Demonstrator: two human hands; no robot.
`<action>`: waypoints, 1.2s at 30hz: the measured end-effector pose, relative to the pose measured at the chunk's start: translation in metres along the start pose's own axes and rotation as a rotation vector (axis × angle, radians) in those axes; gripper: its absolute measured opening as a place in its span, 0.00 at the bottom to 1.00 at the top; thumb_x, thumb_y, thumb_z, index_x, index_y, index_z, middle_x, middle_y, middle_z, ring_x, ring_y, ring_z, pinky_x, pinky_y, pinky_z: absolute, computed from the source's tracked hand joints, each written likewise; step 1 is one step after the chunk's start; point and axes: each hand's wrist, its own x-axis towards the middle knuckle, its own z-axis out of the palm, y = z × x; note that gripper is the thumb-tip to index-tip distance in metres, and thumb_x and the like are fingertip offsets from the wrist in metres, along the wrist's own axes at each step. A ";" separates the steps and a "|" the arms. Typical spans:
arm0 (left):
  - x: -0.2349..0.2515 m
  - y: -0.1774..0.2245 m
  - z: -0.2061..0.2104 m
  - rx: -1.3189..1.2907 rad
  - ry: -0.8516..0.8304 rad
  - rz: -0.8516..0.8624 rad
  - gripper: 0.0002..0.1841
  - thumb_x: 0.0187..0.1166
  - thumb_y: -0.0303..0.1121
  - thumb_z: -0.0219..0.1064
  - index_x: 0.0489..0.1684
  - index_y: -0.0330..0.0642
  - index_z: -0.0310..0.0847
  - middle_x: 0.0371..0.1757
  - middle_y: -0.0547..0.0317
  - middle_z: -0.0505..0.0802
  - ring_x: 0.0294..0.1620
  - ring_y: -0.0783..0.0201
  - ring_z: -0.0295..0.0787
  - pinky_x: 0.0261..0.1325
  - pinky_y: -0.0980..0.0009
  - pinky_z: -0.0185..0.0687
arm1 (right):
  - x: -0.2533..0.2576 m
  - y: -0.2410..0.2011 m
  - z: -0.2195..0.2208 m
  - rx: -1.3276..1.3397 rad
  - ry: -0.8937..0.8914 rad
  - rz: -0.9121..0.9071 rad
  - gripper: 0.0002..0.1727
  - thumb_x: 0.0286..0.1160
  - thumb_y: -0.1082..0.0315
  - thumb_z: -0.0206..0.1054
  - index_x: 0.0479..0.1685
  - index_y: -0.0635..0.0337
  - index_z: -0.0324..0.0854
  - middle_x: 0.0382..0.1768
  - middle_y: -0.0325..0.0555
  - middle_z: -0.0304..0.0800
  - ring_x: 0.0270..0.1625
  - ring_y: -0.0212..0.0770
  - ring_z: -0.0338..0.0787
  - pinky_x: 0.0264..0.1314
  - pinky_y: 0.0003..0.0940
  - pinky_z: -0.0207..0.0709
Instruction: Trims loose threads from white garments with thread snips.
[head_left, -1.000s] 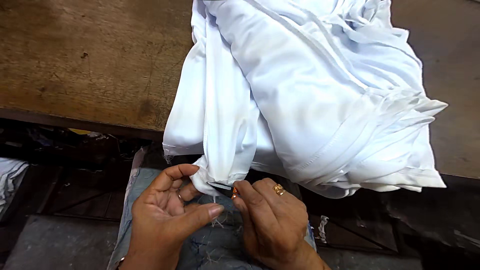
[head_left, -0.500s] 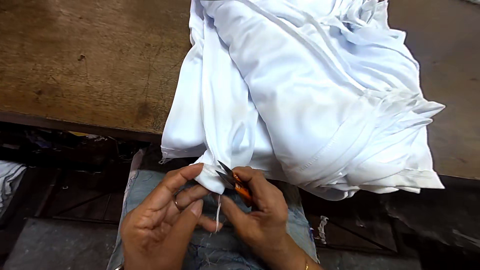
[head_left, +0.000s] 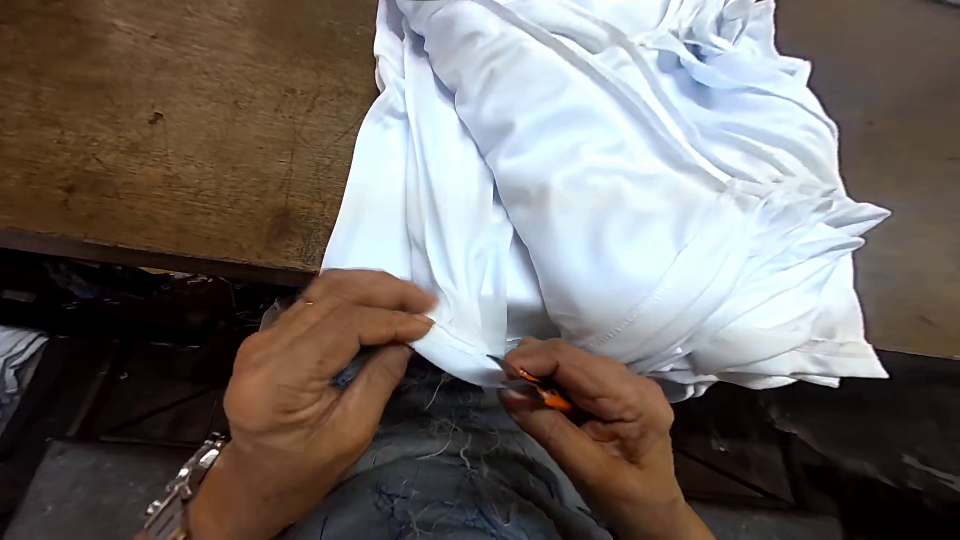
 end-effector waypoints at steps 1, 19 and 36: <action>0.003 0.000 -0.001 -0.071 -0.028 -0.005 0.05 0.77 0.24 0.70 0.44 0.40 0.90 0.53 0.58 0.95 0.58 0.61 0.92 0.63 0.65 0.90 | 0.000 0.000 -0.004 0.038 0.004 0.026 0.04 0.75 0.73 0.67 0.43 0.61 0.85 0.36 0.36 0.86 0.35 0.23 0.84 0.36 0.16 0.80; 0.020 0.018 -0.004 -0.287 -0.043 -0.552 0.20 0.74 0.25 0.71 0.66 0.39 0.83 0.30 0.59 0.95 0.24 0.70 0.90 0.28 0.80 0.88 | -0.012 -0.021 0.008 -0.813 0.167 -0.065 0.24 0.92 0.51 0.48 0.61 0.60 0.82 0.31 0.43 0.81 0.31 0.35 0.79 0.31 0.30 0.73; 0.009 0.027 0.006 -0.341 0.102 -0.658 0.27 0.72 0.24 0.72 0.75 0.41 0.79 0.30 0.55 0.95 0.19 0.71 0.87 0.20 0.82 0.81 | -0.011 -0.010 0.026 -0.874 0.191 -0.145 0.21 0.90 0.56 0.52 0.53 0.62 0.87 0.28 0.41 0.82 0.30 0.34 0.79 0.31 0.27 0.70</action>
